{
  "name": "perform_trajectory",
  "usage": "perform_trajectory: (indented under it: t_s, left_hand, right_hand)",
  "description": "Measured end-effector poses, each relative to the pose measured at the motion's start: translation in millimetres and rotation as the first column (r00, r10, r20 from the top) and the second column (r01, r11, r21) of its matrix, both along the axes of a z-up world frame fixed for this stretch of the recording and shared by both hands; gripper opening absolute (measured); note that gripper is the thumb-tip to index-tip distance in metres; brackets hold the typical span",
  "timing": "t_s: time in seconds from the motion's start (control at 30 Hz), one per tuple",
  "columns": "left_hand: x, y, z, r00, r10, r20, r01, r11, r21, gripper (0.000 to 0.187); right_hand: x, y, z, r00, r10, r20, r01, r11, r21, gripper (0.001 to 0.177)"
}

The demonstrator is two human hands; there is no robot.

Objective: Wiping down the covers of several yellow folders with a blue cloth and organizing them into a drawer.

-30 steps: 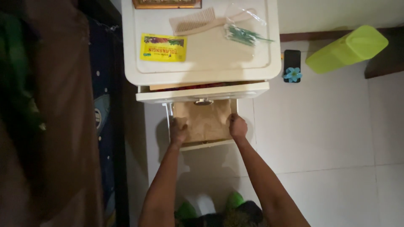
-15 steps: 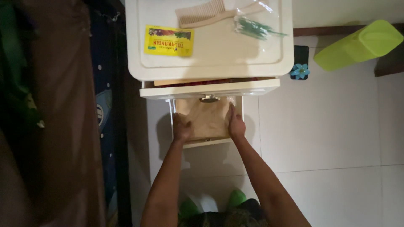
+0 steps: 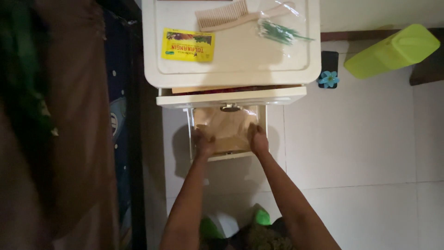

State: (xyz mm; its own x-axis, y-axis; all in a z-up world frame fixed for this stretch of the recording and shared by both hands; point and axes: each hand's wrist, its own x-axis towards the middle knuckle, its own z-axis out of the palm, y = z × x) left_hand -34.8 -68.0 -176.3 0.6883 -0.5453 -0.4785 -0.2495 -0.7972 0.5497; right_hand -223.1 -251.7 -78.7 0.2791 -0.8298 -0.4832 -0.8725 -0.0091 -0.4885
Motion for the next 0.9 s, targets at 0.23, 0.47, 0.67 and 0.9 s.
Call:
perform_trajectory:
  t_s: [0.23,0.47,0.67,0.9]
  left_hand:
    - [-17.3,18.6,34.6,0.986,0.086,-0.145,-0.091,0.995,-0.029,0.102]
    - [-25.7,1.9,195.5,0.997,-0.073,0.031,0.075,0.996,-0.050,0.099]
    - [-51.9,-3.0,203.6,0.978,-0.144,0.151,0.162,0.980,-0.116,0.097]
    - [-54.9,-6.2,353.4,0.976,-0.161,0.144,0.183,0.970,-0.158,0.081]
  right_hand:
    - [7.0,20.0,54.7,0.914,0.405,-0.016,-0.387,0.859,-0.336,0.047]
    - [17.6,41.5,105.7,0.866,0.494,-0.075,-0.457,0.723,-0.517,0.052]
    - [37.6,65.0,200.9,0.852,0.523,-0.019,-0.428,0.676,-0.600,0.049]
    - [44.9,85.9,273.2,0.793,0.597,-0.117,-0.536,0.593,-0.601,0.061]
